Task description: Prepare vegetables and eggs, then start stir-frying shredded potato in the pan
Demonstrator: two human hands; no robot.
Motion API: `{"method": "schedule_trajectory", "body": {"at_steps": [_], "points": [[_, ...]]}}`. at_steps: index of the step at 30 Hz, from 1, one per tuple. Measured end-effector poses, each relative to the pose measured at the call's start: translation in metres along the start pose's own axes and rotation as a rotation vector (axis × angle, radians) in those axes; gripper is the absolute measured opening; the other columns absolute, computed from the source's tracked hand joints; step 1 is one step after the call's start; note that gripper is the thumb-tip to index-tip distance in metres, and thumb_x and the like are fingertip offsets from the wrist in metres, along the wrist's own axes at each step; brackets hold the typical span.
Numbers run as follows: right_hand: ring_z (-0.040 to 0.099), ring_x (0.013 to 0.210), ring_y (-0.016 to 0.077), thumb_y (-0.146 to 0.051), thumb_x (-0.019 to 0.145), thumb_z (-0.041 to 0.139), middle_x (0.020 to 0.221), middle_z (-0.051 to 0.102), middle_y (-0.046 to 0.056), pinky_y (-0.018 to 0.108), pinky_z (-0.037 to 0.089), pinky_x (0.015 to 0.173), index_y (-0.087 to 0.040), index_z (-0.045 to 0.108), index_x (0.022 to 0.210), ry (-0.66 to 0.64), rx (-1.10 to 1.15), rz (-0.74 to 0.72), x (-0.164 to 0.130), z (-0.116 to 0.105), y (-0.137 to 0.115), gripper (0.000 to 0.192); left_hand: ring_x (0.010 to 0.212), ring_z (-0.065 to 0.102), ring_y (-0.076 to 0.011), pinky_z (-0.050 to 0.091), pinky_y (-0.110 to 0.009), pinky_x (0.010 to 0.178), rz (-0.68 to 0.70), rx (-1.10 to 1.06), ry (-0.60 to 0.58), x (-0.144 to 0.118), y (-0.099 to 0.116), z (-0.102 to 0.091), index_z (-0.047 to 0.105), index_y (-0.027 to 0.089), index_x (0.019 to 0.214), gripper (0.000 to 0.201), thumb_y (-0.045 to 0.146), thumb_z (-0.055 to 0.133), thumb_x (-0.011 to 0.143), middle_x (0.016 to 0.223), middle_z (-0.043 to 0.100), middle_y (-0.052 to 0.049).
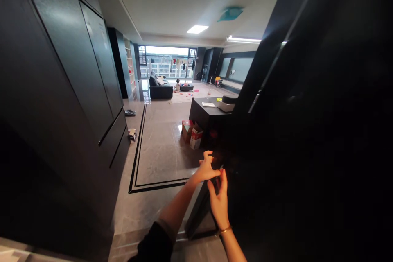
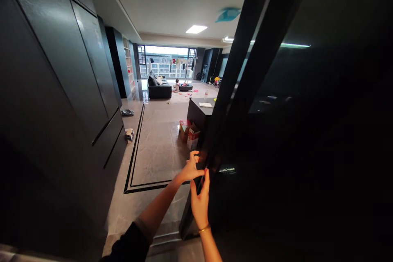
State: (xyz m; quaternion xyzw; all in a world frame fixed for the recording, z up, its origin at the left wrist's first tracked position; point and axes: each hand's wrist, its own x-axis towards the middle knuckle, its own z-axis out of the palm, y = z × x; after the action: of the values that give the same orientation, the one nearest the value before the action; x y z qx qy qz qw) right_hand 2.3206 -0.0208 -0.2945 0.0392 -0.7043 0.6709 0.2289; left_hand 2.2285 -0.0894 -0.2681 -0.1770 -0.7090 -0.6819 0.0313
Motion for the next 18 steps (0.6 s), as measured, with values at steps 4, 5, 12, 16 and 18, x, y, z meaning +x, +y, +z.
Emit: {"method": "schedule_trajectory", "body": {"at_steps": [4,5,12,16,18], "points": [[0.027,0.135,0.0241,-0.042,0.083,0.051,0.15,0.024,0.007,0.046,0.022,0.111,-0.023,0.021,0.143,-0.023,-0.023,-0.047,-0.005,0.0,-0.009,0.069,0.104,0.048,-0.0198,0.025,-0.049,0.099,-0.003,0.073,0.053,-0.015,0.007,-0.006,0.027,0.023,0.119,0.076,0.019,0.075,0.061,0.1,0.053,-0.003],[0.027,0.135,0.0242,-0.041,0.084,0.05,0.149,0.025,0.008,0.046,0.022,0.111,-0.023,0.022,0.143,-0.04,-0.031,-0.069,-0.006,0.001,-0.011,0.068,0.104,0.048,-0.0196,0.026,-0.048,0.099,0.003,0.077,0.058,-0.02,0.01,-0.011,0.027,0.023,0.119,0.075,0.02,0.075,0.061,0.1,0.054,-0.003],[0.03,0.134,0.0271,-0.035,0.086,0.049,0.147,0.031,0.01,0.049,0.029,0.107,-0.023,0.022,0.143,-0.203,-0.122,-0.248,-0.022,0.033,0.006,0.065,0.106,0.051,-0.0234,0.026,-0.046,0.101,0.026,0.117,0.128,-0.067,0.026,-0.069,0.031,0.021,0.118,0.082,0.023,0.081,0.054,0.101,0.057,-0.006],[0.029,0.134,0.0292,-0.036,0.085,0.05,0.147,0.029,0.011,0.05,0.031,0.105,-0.023,0.021,0.144,-0.375,-0.086,-0.346,-0.037,0.057,0.023,0.066,0.111,0.052,-0.0237,0.031,-0.044,0.101,0.072,0.012,0.123,-0.107,0.04,-0.097,0.017,0.022,0.131,0.091,0.021,0.076,0.062,0.116,0.054,-0.011],[0.028,0.135,0.0303,-0.036,0.085,0.05,0.148,0.027,0.012,0.051,0.032,0.104,-0.022,0.02,0.144,-0.458,-0.033,-0.344,-0.044,0.068,0.024,0.068,0.121,0.045,-0.0257,0.03,-0.044,0.104,0.093,0.028,0.208,-0.132,0.049,-0.107,0.01,0.021,0.137,0.093,0.016,0.07,0.066,0.129,0.045,-0.017]]}}
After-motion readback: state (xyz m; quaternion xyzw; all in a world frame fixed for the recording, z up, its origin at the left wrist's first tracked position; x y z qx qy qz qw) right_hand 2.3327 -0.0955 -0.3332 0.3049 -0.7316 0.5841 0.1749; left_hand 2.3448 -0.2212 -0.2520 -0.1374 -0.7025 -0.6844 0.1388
